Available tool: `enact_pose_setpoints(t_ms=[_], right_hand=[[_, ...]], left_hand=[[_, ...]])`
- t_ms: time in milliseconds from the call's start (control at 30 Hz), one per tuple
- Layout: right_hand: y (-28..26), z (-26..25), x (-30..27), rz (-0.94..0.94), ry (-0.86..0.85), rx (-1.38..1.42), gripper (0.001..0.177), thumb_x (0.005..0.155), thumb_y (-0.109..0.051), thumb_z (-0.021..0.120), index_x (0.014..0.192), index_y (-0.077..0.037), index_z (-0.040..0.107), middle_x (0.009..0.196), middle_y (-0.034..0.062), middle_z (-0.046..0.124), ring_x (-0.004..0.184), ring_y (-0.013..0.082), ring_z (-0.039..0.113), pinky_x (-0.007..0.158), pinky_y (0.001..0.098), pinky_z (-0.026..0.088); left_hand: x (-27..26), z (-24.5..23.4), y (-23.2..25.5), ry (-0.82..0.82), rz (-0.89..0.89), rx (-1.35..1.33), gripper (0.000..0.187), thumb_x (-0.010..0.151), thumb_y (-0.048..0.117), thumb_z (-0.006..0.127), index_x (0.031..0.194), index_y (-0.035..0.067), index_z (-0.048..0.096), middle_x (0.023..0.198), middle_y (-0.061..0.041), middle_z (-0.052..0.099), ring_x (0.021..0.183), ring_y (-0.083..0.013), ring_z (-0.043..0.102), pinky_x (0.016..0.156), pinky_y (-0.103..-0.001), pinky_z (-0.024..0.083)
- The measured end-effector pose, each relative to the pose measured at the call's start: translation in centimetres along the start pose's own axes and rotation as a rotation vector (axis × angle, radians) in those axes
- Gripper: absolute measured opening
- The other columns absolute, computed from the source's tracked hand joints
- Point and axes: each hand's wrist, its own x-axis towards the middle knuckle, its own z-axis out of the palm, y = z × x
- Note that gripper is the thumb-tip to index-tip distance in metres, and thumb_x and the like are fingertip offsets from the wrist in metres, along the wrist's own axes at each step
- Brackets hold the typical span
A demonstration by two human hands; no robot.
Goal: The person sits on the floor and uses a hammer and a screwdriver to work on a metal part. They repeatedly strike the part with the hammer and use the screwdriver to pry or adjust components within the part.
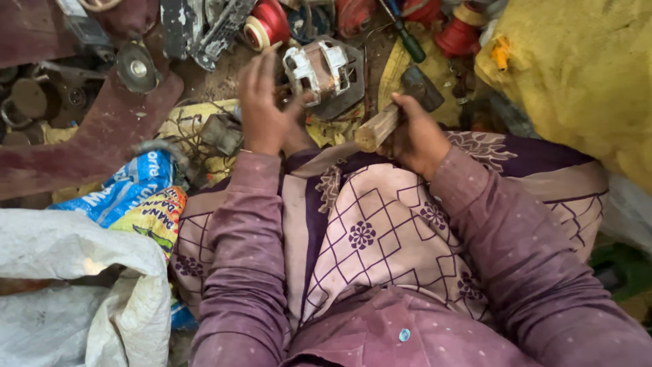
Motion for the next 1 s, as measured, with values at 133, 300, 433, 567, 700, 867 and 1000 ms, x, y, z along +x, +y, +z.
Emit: enact_pose_setpoints(t_ms=[133,300,433,567,700,867,1000], right_hand=[[0.2,-0.7,0.3,0.028,0.024,-0.024,0.044,0.096,-0.054,0.051,0.118,-0.016,0.053,0.101,0.0094,0.071,0.090,0.0270,0.069,0.070,0.0394,0.052],[0.5,-1.0,0.5,0.019,-0.014,-0.016,0.041,0.099,-0.053,0.051,0.114,-0.015,0.052,0.097,0.0088,0.071,0.086,0.0259,0.069,0.068,0.0384,0.052],[0.6,-0.7,0.5,0.029,0.003,-0.024,0.043,0.098,-0.053,0.049,0.113,-0.013,0.055,0.095,0.0091,0.071,0.085,0.0255,0.070,0.070,0.0391,0.053],[0.3,-0.6,0.4,0.039,-0.014,-0.010,0.045,0.099,-0.053,0.049,0.113,-0.011,0.057,0.096,0.0096,0.071,0.085,0.0257,0.069,0.071,0.0393,0.053],[0.2,-0.5,0.2,0.036,-0.013,-0.032,0.048,0.097,-0.054,0.049,0.117,-0.011,0.057,0.101,0.0099,0.072,0.088,0.0248,0.068,0.072,0.0378,0.052],[-0.2,-0.1,-0.1,0.044,0.004,-0.004,0.049,0.095,-0.055,0.052,0.118,-0.012,0.058,0.103,0.0111,0.072,0.089,0.0281,0.067,0.071,0.0392,0.050],[0.0,-0.3,-0.1,0.016,-0.022,-0.014,0.047,0.094,-0.054,0.052,0.118,-0.013,0.058,0.104,0.0098,0.072,0.090,0.0275,0.067,0.072,0.0394,0.051]], left_hand=[[0.4,1.0,2.0,-0.032,0.185,-0.214,0.123,0.083,0.069,0.083,0.162,-0.002,0.022,0.165,-0.023,0.033,0.151,-0.0392,0.035,0.126,-0.048,0.032],[1.2,1.7,2.4,-0.041,0.149,-0.153,0.111,0.085,0.053,0.093,0.163,0.004,0.029,0.166,-0.015,0.036,0.153,-0.0357,0.037,0.130,-0.046,0.029],[0.9,0.4,2.6,-0.021,0.167,-0.228,0.106,0.073,0.038,0.099,0.155,0.009,0.039,0.159,-0.014,0.043,0.149,-0.0385,0.036,0.126,-0.047,0.030],[-0.3,-2.3,3.0,-0.028,0.115,-0.333,0.090,0.069,0.020,0.100,0.147,0.013,0.055,0.155,-0.011,0.053,0.147,-0.0352,0.043,0.125,-0.045,0.037],[-1.5,-3.8,3.5,0.002,0.057,-0.477,0.071,0.072,0.012,0.097,0.137,0.017,0.067,0.151,-0.008,0.055,0.144,-0.0331,0.054,0.122,-0.043,0.047],[-2.9,-3.0,4.9,0.031,0.061,-0.502,0.065,0.072,0.009,0.095,0.131,0.022,0.070,0.149,-0.012,0.057,0.140,-0.0326,0.056,0.123,-0.050,0.039],[-3.9,-2.5,5.3,-0.055,0.208,-0.362,0.065,0.071,0.007,0.094,0.131,0.020,0.070,0.140,-0.003,0.070,0.145,-0.0296,0.052,0.128,-0.057,0.023]])
